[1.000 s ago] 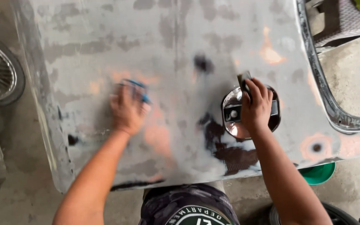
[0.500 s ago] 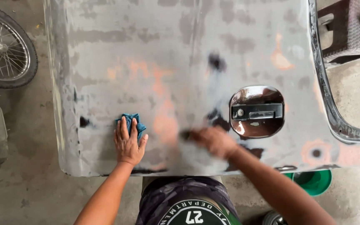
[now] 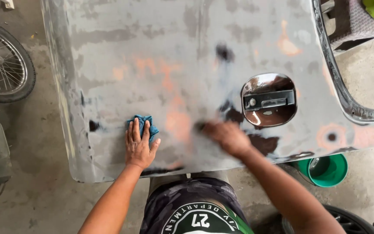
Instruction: The person scrubs a large, silver metallic car part with a sponge and a blue cloth, repeatedly rinsing the tools in a green bucket of water. The person wipes the surface and edges of the part, focusing on removing residue.
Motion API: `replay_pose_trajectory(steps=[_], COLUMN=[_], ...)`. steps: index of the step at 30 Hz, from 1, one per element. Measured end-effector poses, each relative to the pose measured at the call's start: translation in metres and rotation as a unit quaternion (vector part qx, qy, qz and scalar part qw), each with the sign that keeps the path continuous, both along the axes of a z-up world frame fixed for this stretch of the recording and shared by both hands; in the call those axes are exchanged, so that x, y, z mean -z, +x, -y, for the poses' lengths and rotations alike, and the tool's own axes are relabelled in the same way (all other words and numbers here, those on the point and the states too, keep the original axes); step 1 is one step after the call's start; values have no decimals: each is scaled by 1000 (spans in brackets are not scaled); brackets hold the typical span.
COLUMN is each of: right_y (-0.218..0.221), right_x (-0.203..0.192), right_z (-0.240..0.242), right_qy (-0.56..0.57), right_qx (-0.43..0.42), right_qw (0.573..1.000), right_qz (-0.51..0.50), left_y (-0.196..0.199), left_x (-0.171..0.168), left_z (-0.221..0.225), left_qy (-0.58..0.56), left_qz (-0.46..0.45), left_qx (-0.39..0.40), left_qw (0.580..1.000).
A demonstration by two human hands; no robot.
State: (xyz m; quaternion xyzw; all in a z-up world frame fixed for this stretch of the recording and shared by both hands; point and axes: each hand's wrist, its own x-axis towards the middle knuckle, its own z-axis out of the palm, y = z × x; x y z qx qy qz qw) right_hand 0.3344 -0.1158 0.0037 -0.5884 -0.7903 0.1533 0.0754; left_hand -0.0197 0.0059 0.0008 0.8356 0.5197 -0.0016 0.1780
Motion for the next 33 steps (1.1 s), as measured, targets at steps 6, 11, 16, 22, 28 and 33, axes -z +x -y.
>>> replay_pose_trajectory(steps=[6,11,16,22,28,33], right_y=[21,-92,-85,-24,-22,-16], right_x=[-32,-44,-61,-49,-50,-65], right_z=[-56,-19,43,106,109,111], right_qy=[170,5,-130,27,57,46], right_qx=[405,226,116,483,561,513], right_qw=[897,974,984,874,825,856], right_qz=[54,2,46,49,32,32], left_y=[-4,-13,-18,-1,61,156], left_x=[-1,4,8,17,20,22], left_z=[-4,-7,-7,-1,-35,-81], left_qy=[13,10,7,61,52,47], left_qz=[3,17,37,66,82,84], left_qx=[34,58,76,40,19,60], left_qw=[999,998,996,995,995,994])
